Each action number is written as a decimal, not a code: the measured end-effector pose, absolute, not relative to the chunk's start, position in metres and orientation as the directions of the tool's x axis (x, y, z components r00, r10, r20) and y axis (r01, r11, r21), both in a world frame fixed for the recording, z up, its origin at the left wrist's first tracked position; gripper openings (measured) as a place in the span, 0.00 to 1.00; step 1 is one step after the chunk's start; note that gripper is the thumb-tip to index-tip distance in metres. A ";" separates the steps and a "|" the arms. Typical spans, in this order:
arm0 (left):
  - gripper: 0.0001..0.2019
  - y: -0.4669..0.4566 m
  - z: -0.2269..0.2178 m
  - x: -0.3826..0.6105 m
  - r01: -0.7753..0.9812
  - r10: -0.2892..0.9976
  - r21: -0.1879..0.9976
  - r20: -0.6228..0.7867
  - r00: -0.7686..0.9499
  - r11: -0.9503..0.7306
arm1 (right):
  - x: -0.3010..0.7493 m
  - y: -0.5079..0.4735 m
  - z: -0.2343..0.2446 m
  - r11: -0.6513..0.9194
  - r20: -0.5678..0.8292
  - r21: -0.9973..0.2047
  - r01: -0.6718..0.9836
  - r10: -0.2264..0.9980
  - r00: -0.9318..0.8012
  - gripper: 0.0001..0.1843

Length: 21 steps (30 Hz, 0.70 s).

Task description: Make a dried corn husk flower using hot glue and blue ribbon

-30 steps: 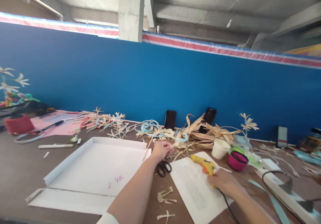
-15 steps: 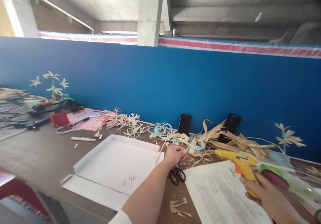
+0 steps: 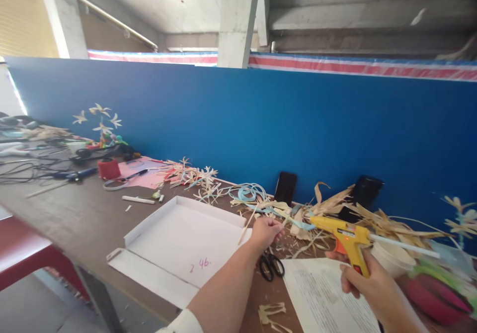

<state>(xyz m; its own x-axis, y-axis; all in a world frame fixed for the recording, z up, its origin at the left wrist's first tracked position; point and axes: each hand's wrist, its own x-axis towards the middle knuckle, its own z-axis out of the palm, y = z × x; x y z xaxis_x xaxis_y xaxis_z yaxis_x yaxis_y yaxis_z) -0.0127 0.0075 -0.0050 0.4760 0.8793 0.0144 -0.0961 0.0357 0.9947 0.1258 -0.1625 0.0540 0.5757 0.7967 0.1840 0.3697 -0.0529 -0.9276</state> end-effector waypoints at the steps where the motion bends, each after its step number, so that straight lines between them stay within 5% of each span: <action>1: 0.06 0.008 -0.005 -0.012 -0.094 0.884 0.995 0.017 0.467 0.030 | 0.126 -0.161 0.051 -0.069 0.182 -0.919 0.389 0.800 0.572 0.18; 11: 0.07 0.009 -0.006 -0.011 -0.103 0.889 0.995 0.046 0.455 0.001 | 0.144 -0.151 0.028 -0.279 0.103 -0.757 0.591 0.841 0.531 0.15; 21: 0.07 0.004 0.003 -0.014 -0.060 0.884 0.998 0.001 0.468 0.031 | 0.113 -0.151 0.043 -0.130 0.183 -0.841 0.526 0.845 0.502 0.23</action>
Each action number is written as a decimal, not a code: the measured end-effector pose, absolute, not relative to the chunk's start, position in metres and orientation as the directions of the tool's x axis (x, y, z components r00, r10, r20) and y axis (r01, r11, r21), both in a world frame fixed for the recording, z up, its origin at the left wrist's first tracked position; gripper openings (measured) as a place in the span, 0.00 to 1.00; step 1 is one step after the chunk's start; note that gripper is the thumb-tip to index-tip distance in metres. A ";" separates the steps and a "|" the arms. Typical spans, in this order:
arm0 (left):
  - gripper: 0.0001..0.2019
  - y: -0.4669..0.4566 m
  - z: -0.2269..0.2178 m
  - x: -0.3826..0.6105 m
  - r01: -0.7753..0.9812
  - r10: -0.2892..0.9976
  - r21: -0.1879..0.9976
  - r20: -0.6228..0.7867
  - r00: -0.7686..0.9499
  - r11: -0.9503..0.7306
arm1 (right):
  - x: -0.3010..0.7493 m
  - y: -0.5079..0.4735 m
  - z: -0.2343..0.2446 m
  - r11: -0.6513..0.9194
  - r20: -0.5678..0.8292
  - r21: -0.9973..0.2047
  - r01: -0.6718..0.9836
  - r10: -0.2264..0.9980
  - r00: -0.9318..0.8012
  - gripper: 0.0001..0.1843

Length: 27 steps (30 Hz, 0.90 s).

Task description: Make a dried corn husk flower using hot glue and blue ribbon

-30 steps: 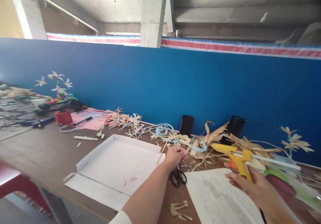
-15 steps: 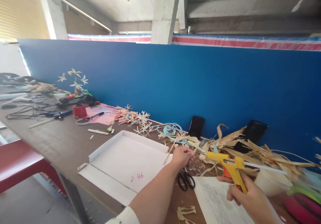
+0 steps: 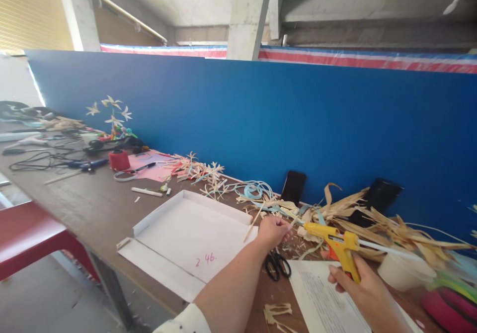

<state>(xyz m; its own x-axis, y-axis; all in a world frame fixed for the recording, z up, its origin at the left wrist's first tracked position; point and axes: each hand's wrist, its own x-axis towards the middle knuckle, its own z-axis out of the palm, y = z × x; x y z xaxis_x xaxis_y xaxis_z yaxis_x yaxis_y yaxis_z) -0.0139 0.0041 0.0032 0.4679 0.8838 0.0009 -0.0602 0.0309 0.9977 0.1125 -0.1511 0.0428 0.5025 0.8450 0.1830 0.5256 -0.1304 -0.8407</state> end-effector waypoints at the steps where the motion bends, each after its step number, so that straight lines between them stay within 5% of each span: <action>1: 0.07 0.004 0.003 -0.014 -0.066 0.881 0.997 0.004 0.472 0.030 | 0.111 -0.152 0.043 -0.123 0.189 -0.836 0.534 0.850 0.492 0.24; 12: 0.06 0.005 0.001 -0.014 -0.084 0.873 0.996 0.008 0.487 0.038 | 0.123 -0.146 0.034 -0.143 0.272 -0.676 0.723 0.863 0.425 0.21; 27: 0.07 -0.001 0.010 -0.018 -0.073 0.873 0.996 -0.003 0.488 0.044 | 0.130 -0.146 0.024 -0.170 0.259 -0.652 0.739 0.866 0.428 0.21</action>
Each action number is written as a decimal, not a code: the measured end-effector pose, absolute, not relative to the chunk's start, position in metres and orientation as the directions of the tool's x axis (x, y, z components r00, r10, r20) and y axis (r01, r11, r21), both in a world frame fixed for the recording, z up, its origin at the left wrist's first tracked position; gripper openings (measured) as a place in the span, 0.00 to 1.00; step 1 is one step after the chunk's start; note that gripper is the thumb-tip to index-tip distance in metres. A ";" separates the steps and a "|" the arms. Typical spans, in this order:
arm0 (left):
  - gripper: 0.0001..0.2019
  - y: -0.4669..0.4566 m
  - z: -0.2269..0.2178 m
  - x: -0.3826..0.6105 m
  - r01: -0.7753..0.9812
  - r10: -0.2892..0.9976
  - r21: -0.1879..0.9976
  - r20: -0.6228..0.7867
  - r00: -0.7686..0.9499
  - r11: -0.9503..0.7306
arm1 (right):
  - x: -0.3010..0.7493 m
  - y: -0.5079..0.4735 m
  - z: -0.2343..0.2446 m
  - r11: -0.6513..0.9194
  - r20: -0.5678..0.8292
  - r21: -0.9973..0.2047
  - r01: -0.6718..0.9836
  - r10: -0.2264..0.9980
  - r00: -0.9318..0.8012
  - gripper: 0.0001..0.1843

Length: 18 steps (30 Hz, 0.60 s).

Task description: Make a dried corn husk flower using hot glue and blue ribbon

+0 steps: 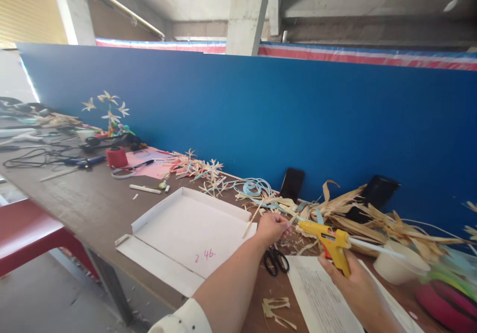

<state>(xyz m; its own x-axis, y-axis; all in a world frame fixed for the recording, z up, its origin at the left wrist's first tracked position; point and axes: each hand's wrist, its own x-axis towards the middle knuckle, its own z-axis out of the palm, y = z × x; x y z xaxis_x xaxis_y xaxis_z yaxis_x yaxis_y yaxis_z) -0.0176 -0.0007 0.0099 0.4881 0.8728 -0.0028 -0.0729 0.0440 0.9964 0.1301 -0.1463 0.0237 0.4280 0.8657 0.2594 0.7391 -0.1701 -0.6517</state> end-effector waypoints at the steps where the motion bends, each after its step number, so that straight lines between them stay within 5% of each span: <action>1: 0.07 0.000 0.009 -0.017 -0.079 0.872 0.996 0.003 0.490 0.041 | 0.129 -0.146 0.024 -0.174 0.260 -0.652 0.738 0.863 0.433 0.21; 18: 0.07 0.001 0.007 -0.015 -0.056 0.871 0.997 -0.020 0.491 0.054 | 0.130 -0.147 0.023 -0.186 0.251 -0.644 0.742 0.865 0.434 0.21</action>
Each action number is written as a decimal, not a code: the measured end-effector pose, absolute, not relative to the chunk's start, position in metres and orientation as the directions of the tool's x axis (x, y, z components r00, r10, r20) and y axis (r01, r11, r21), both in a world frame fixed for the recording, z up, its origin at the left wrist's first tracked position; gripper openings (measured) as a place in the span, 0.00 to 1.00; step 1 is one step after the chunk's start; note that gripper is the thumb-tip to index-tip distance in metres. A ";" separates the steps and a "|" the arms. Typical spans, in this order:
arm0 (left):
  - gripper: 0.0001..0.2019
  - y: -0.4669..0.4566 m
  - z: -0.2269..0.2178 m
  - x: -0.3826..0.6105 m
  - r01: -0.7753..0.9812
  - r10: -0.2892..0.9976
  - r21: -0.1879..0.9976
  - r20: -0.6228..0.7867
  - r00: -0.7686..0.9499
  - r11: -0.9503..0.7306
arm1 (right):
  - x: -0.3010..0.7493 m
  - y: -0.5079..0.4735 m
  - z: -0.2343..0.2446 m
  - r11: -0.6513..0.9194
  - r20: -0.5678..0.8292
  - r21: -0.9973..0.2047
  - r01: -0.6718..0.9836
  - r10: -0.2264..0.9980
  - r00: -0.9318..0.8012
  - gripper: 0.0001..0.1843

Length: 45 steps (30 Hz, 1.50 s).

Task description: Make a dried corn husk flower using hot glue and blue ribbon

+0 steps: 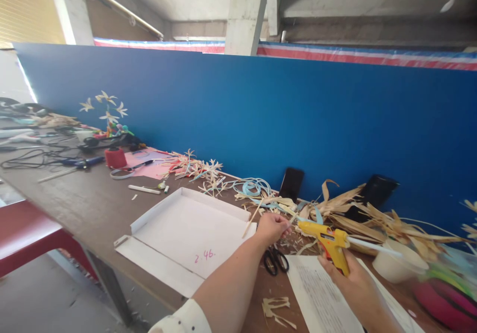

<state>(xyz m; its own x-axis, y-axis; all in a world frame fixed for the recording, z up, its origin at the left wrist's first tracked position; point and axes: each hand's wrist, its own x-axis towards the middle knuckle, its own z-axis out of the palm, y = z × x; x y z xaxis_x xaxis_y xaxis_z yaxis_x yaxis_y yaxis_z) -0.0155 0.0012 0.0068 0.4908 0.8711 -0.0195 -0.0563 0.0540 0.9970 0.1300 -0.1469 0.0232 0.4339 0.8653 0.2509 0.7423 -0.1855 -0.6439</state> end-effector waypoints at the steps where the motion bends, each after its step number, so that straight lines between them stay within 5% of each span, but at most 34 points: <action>1: 0.07 0.001 0.006 -0.015 -0.056 0.871 0.997 -0.017 0.491 0.051 | 0.130 -0.147 0.023 -0.183 0.252 -0.642 0.745 0.867 0.431 0.21; 45: 0.07 0.007 -0.010 -0.008 -0.001 0.841 1.000 -0.018 0.541 0.023 | 0.134 -0.148 0.030 -0.199 0.296 -0.648 0.736 0.824 0.483 0.21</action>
<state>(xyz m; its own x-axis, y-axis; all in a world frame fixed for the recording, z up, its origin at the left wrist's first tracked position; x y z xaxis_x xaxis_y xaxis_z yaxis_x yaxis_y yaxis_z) -0.0081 0.0073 -0.0104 0.5413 0.8406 -0.0183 -0.0012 0.0225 0.9997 0.1343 -0.1479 0.0301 0.4831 0.8239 0.2962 0.7357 -0.1985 -0.6476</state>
